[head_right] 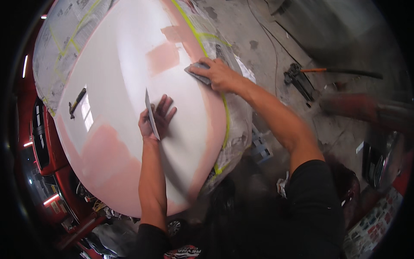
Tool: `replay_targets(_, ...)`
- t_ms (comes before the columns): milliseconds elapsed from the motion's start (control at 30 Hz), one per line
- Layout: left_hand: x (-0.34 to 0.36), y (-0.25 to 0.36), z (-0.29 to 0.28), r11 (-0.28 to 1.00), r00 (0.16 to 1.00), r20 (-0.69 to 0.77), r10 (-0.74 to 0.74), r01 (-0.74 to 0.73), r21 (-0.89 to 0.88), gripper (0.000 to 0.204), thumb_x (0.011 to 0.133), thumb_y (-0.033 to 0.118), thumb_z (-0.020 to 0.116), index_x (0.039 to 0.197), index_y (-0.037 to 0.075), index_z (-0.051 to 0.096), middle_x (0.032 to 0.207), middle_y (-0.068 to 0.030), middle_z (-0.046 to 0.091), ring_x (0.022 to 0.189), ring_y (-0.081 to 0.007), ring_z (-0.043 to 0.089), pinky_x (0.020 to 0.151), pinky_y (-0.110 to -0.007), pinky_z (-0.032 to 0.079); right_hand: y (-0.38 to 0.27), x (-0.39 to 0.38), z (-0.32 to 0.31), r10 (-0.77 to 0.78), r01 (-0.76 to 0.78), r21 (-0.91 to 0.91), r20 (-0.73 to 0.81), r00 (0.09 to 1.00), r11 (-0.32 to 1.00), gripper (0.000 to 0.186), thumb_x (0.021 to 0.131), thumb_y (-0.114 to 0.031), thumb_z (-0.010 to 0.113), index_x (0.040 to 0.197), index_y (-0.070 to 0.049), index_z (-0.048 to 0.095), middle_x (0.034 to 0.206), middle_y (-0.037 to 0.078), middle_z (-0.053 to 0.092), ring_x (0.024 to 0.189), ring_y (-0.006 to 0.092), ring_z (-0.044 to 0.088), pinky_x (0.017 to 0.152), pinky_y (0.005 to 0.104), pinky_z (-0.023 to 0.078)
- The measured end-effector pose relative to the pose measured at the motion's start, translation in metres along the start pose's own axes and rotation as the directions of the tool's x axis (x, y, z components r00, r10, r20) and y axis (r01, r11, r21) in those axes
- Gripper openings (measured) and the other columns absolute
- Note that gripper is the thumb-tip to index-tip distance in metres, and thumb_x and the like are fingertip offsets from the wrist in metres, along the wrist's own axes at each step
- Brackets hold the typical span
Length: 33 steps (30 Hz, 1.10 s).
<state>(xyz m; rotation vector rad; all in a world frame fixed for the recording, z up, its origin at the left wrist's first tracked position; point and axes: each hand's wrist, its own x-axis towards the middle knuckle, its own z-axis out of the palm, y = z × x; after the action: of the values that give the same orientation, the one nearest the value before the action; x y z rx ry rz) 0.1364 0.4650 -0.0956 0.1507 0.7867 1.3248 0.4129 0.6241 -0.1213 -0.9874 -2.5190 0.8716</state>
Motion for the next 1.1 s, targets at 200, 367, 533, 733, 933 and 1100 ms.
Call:
replay_targets(200,0.004,0.0,-0.009,0.974,0.998,0.058,-0.004,0.017,-0.224,0.046,0.088,0.025,0.051,0.128,0.004,0.06,0.15,-0.0253,0.042,0.143,-0.0415,0.034,0.119,-0.06,0.024,-0.05,-0.118,0.059,0.101,-0.094,0.071,-0.098,0.99,0.993,0.089,0.064,0.002,0.072,0.144,-0.033,0.051,0.149,0.015,0.039,0.13,0.044,0.039,0.11,0.0465,0.039)
replay_targets(367,0.007,-0.002,-0.011,0.988,0.998,0.067,-0.017,0.026,-0.149,0.029,0.092,0.027,0.051,0.097,0.007,0.071,0.148,-0.0218,0.046,0.145,-0.0368,0.034,0.121,-0.058,0.021,-0.097,-0.178,0.093,0.248,-0.244,0.046,-0.117,0.962,0.969,0.088,0.063,0.003,0.071,0.142,-0.03,0.052,0.148,0.014,0.038,0.13,0.0444,0.038,0.11,0.0509,0.038)
replay_targets(533,0.008,-0.001,-0.012,0.992,0.996,0.089,-0.018,0.029,-0.125,0.028,0.095,0.026,0.049,0.09,0.007,0.068,0.148,-0.0207,0.048,0.146,-0.035,0.034,0.121,-0.057,0.02,-0.133,-0.208,0.143,0.334,-0.326,0.075,-0.201,0.921,0.942,0.086,0.067,0.002,0.066,0.144,-0.032,0.049,0.149,0.015,0.035,0.128,0.0482,0.036,0.108,0.0572,0.035)
replay_targets(733,0.006,0.0,-0.008,0.988,0.993,0.11,-0.04,0.057,-0.147,0.024,0.092,0.023,0.055,0.092,0.004,0.07,0.142,-0.0213,0.053,0.139,-0.0377,0.043,0.117,-0.059,0.029,-0.164,-0.244,0.174,0.357,-0.335,0.134,-0.208,0.91,0.933,0.086,0.067,0.004,0.064,0.145,-0.029,0.048,0.148,0.016,0.038,0.127,0.0465,0.038,0.11,0.0558,0.034)
replay_targets(933,0.004,0.004,-0.014,0.987,0.993,0.116,-0.037,0.055,-0.154,0.024,0.093,0.022,0.055,0.092,0.003,0.069,0.142,-0.0225,0.052,0.139,-0.0389,0.043,0.116,-0.06,0.03,-0.162,-0.254,0.125,0.37,-0.25,0.344,-0.348,0.862,0.905,0.086,0.068,0.003,0.063,0.146,-0.029,0.047,0.149,0.015,0.042,0.133,0.0433,0.039,0.114,0.0556,0.031)
replay_targets(1100,0.01,0.002,-0.011,0.992,0.99,0.131,-0.041,0.056,-0.112,0.028,0.095,0.025,0.05,0.085,0.006,0.067,0.147,-0.0221,0.048,0.144,-0.0367,0.036,0.12,-0.058,0.022,-0.14,-0.227,0.163,0.18,-0.161,0.081,-0.378,0.908,0.984,0.084,0.071,0.002,0.063,0.146,-0.031,0.048,0.153,0.01,0.04,0.14,0.0443,0.033,0.116,0.0599,0.026)
